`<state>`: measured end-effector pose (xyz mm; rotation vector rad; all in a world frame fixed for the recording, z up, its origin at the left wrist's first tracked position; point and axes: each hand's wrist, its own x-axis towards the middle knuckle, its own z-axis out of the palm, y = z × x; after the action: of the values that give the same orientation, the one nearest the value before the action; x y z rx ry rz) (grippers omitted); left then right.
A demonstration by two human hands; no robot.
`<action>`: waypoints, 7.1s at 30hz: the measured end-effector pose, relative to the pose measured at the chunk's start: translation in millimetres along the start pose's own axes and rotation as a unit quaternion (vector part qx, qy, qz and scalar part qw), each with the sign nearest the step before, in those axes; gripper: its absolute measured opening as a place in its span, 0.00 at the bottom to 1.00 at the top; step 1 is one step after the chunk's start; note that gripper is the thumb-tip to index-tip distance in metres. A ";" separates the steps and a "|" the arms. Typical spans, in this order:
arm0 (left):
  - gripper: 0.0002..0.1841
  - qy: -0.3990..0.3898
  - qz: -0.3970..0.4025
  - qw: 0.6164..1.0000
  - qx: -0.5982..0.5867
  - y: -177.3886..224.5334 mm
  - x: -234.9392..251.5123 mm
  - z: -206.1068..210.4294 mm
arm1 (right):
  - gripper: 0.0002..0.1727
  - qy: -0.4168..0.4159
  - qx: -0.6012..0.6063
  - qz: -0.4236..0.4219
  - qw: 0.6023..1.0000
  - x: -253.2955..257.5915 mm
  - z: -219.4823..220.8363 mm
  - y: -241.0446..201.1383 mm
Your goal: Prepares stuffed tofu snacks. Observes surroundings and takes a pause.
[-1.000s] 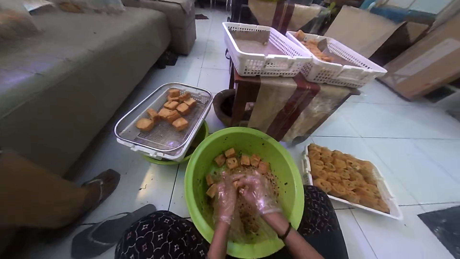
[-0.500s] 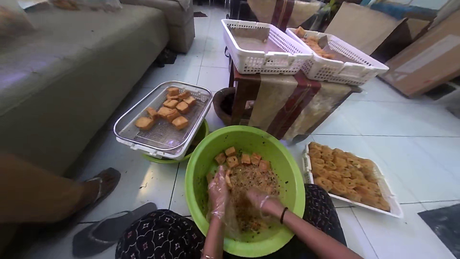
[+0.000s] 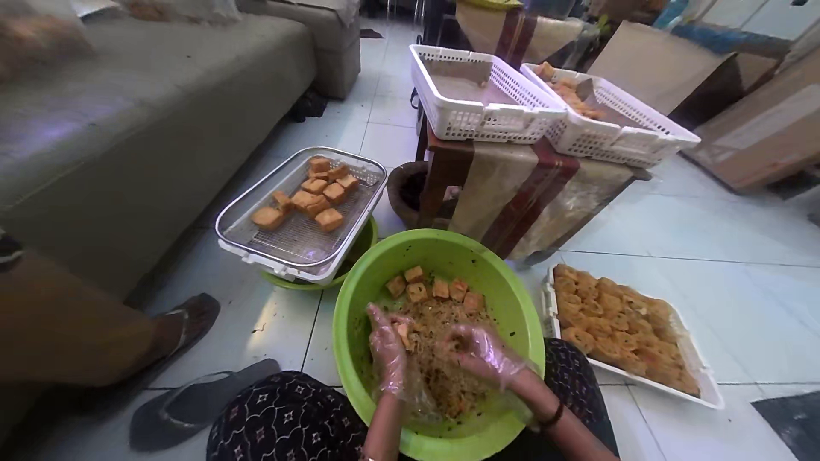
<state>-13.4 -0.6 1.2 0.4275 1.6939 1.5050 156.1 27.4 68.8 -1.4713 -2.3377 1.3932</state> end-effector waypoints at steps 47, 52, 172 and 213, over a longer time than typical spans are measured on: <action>0.32 -0.088 -0.091 0.945 -0.301 -5.9 -9.0 3.5 | 0.30 0.180 -0.023 0.023 0.983 2.5 37.6 -51.0; 0.35 -0.086 -0.182 0.900 -0.386 -8.8 -9.1 2.3 | 0.57 0.019 -0.010 0.081 0.997 -5.9 35.6 -50.3; 0.27 -0.112 0.085 0.989 0.044 7.5 -17.4 1.4 | 0.16 0.274 0.004 -0.006 0.962 -2.8 62.8 -33.5; 0.28 -0.123 -0.118 0.980 -0.098 12.3 1.8 0.9 | 0.20 -0.067 -0.121 0.046 0.989 55.2 0.0 64.9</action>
<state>-17.0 4.1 12.2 0.2821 1.3389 1.3680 171.1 77.5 1.5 -1.6122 -2.6332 1.3051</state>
